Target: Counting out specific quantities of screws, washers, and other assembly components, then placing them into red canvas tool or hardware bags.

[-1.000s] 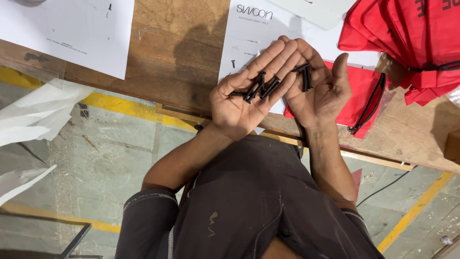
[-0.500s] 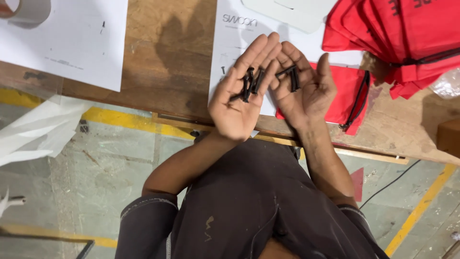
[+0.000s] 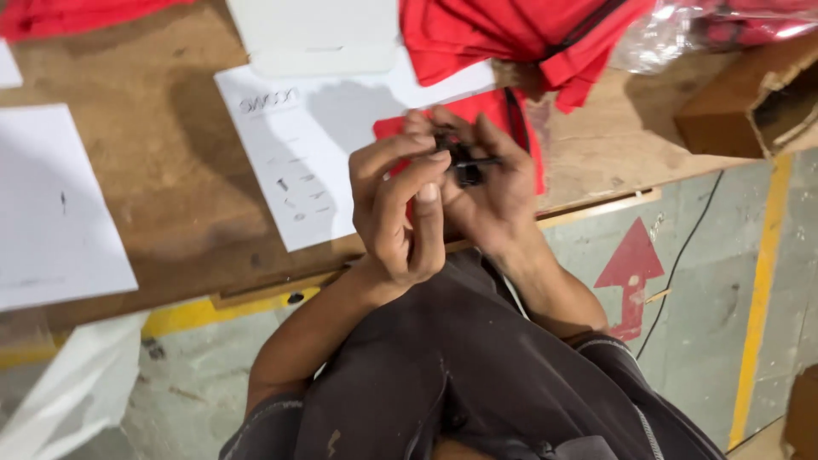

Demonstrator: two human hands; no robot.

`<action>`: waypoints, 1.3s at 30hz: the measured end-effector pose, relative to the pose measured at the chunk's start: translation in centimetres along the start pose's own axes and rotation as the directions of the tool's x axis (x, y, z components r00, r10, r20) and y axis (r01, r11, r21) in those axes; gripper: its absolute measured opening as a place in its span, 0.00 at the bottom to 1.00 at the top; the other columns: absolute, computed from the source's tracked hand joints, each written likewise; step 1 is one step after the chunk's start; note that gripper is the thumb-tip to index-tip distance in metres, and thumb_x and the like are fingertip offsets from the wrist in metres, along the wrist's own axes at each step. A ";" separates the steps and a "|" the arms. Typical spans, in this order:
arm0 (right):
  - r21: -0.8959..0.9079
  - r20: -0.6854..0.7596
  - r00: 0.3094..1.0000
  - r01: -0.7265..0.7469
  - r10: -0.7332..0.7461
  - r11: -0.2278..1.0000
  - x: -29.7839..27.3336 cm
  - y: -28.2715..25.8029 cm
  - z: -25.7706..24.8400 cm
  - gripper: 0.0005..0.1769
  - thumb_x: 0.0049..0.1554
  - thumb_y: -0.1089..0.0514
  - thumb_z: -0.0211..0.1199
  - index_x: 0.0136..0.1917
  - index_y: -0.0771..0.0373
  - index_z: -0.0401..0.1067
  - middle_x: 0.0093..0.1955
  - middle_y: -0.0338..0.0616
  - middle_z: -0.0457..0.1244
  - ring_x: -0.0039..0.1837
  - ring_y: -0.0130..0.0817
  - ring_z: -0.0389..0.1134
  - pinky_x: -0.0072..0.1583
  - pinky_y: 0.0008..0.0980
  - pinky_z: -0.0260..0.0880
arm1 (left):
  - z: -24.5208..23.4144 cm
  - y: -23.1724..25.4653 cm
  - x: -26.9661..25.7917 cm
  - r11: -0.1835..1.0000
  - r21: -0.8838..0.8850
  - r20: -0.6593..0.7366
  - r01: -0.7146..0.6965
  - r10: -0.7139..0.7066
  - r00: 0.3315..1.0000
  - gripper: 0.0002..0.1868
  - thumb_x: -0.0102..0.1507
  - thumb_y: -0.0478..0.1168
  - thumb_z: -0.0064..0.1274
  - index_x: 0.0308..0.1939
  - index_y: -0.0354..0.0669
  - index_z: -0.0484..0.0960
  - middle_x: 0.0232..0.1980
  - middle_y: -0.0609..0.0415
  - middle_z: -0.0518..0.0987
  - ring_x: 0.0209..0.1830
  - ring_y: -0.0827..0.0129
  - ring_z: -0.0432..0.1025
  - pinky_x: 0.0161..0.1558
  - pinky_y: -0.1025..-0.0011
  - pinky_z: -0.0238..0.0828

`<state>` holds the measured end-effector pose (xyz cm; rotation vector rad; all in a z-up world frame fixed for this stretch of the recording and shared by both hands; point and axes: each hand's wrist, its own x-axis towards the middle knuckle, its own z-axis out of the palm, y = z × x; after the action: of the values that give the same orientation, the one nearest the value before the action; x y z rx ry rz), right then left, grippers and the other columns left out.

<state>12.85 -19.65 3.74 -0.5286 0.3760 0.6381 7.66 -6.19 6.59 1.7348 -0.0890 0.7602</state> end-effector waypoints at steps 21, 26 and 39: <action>0.260 0.019 0.997 0.073 -0.081 0.963 -3.8 -8.0 -5.1 0.31 0.70 0.51 0.47 0.74 0.82 0.60 0.80 0.72 0.53 0.81 0.61 0.56 0.83 0.51 0.54 | 5.7 -5.3 -1.9 0.818 0.502 0.610 -0.280 -0.105 0.785 0.20 0.57 0.29 0.58 0.52 0.46 0.86 0.59 0.45 0.68 0.51 0.55 0.71 0.44 0.63 0.79; 0.150 0.026 0.998 0.057 -0.062 0.987 -3.8 -8.6 -5.1 0.33 0.69 0.48 0.49 0.74 0.80 0.59 0.81 0.70 0.52 0.82 0.59 0.55 0.84 0.51 0.54 | 7.3 -6.6 -2.3 0.774 0.552 0.651 -0.310 -0.168 0.740 0.08 0.63 0.35 0.58 0.46 0.48 0.86 0.55 0.50 0.67 0.47 0.58 0.71 0.41 0.60 0.78; 0.080 0.162 0.983 0.076 -0.088 0.994 -4.0 -8.5 -4.6 0.42 0.69 0.38 0.46 0.79 0.77 0.55 0.84 0.67 0.46 0.85 0.54 0.48 0.86 0.48 0.48 | 6.4 -7.0 -2.0 0.886 0.397 0.550 -0.238 -0.023 0.835 0.14 0.58 0.26 0.58 0.46 0.39 0.82 0.49 0.50 0.71 0.45 0.60 0.73 0.37 0.66 0.77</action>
<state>14.56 -29.89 4.93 -0.4155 0.2193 0.5814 11.96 -10.30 -1.01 2.3810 -0.4355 0.3539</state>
